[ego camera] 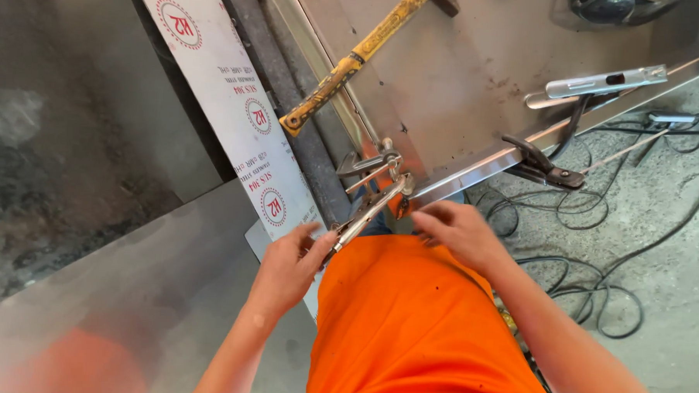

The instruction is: The person is fabricating a metal structure by clamping pieces together, hammering for alignment, spot welding, and fitting metal components.

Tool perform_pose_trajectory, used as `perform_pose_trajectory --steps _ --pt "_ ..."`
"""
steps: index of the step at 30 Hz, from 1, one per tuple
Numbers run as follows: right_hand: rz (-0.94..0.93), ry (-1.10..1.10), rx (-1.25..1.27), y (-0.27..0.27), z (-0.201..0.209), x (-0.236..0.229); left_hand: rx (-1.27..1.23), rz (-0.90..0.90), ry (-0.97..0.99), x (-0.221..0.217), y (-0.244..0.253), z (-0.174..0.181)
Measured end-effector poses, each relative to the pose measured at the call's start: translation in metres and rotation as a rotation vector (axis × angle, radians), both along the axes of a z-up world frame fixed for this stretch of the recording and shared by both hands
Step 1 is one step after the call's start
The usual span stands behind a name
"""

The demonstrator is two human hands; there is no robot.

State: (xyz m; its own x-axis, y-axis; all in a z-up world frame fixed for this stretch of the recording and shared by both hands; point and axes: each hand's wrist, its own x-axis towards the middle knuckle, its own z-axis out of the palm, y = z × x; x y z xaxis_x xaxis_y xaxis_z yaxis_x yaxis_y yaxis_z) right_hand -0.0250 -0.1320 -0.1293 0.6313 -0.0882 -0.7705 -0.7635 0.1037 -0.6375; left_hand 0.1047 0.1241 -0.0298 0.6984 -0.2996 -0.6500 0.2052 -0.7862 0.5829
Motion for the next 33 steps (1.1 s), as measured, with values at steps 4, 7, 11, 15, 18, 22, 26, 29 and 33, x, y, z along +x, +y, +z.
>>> perform_pose_trajectory --steps 4,7,11,15,18,22,26,29,33 --pt "-0.074 0.155 0.346 0.038 0.012 0.049 0.065 0.049 0.378 0.012 0.004 -0.027" --pt "-0.132 0.201 0.428 0.060 0.018 0.065 0.065 -0.092 0.393 0.011 0.022 -0.058" --pt "-0.241 0.263 0.524 0.074 0.014 0.063 -0.069 -0.258 0.287 0.010 0.027 -0.061" --pt "-0.322 0.316 0.572 0.081 0.014 0.061 -0.135 -0.253 0.277 0.010 0.035 -0.072" --pt "-0.336 0.279 0.548 0.087 0.006 0.051 -0.236 -0.186 0.329 0.003 0.062 -0.116" --pt "-0.343 0.253 0.520 0.086 0.010 0.049 -0.303 -0.131 0.366 0.010 0.063 -0.135" --pt "-0.320 0.238 0.488 0.086 0.018 0.045 -0.221 -0.152 0.302 0.013 0.054 -0.123" --pt "-0.318 0.252 0.515 0.084 0.040 0.045 -0.222 -0.163 0.277 0.009 0.060 -0.111" --pt "-0.333 0.265 0.564 0.077 0.071 0.040 -0.261 -0.164 0.287 -0.001 0.063 -0.076"
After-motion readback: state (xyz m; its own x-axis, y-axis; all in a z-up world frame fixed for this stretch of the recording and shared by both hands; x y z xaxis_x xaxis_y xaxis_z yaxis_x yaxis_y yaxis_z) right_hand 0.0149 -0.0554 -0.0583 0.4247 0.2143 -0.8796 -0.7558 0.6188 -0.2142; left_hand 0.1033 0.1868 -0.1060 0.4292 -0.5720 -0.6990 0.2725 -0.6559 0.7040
